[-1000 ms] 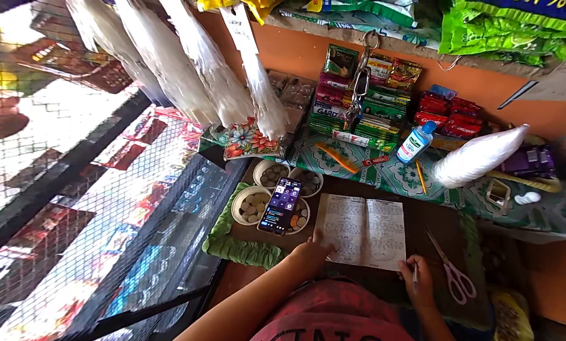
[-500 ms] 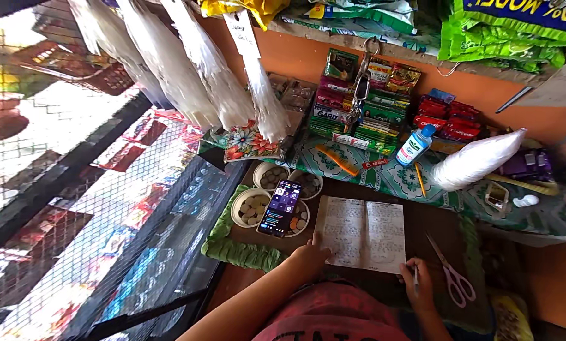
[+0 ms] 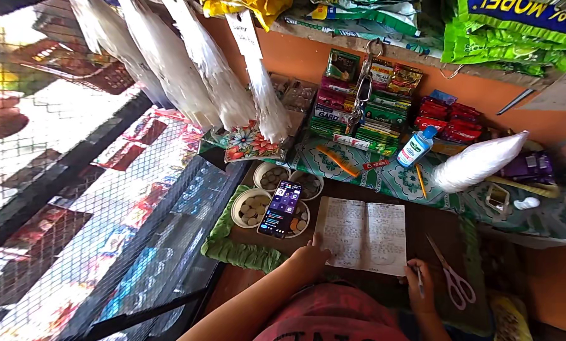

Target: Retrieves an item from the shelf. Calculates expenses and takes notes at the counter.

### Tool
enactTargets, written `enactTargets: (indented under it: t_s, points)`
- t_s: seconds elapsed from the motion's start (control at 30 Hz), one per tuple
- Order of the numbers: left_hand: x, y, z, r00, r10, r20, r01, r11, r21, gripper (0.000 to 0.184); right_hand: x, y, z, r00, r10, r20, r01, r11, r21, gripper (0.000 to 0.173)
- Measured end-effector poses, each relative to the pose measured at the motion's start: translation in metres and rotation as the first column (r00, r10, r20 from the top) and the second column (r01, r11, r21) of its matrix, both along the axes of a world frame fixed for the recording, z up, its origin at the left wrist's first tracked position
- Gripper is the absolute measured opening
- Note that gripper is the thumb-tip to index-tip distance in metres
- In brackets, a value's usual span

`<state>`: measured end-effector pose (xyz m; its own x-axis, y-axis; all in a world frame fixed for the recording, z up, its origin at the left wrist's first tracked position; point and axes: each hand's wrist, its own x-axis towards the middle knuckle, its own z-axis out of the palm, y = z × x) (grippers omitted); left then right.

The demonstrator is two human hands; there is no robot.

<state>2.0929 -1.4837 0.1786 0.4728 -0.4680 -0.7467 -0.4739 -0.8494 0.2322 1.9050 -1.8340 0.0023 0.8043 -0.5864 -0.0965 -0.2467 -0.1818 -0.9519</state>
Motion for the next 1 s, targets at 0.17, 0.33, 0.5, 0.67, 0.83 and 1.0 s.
enactTargets:
  t_s: [0.17,0.33,0.5,0.67,0.83,1.0]
  points:
    - [0.001,-0.002,0.004,1.000,0.004,-0.011,-0.004,1.000,0.010,0.068,-0.001,0.001,0.002,1.000,-0.021,-0.015,0.021,1.000,-0.001,0.022]
    - [0.002,-0.001,0.003,1.000,-0.005,-0.010,0.005,1.000,0.010,0.065,-0.001,0.002,0.005,1.000,-0.017,0.017,0.017,1.000,0.009,0.026]
    - [0.004,0.004,0.004,1.000,0.002,-0.020,-0.003,0.998,-0.056,0.058,0.011,0.021,0.019,0.984,0.097,0.152,-0.077,0.988,-0.135,0.041]
    - [0.004,0.004,0.000,1.000,0.007,-0.010,-0.008,0.999,-0.047,0.063,0.039,0.058,0.062,0.924,0.308,0.227,-0.280,0.949,-0.147,0.055]
    - [0.005,0.008,0.007,0.995,0.092,0.026,-0.089,0.991,-0.098,0.090,0.071,0.083,0.074,0.731,0.662,0.163,-0.639,0.749,-0.175,0.067]
    - [0.010,0.012,0.017,0.984,0.175,0.003,-0.172,0.969,-0.178,0.129,0.080,0.109,0.067,0.643,0.766,0.009,-0.754,0.635,-0.168,0.067]
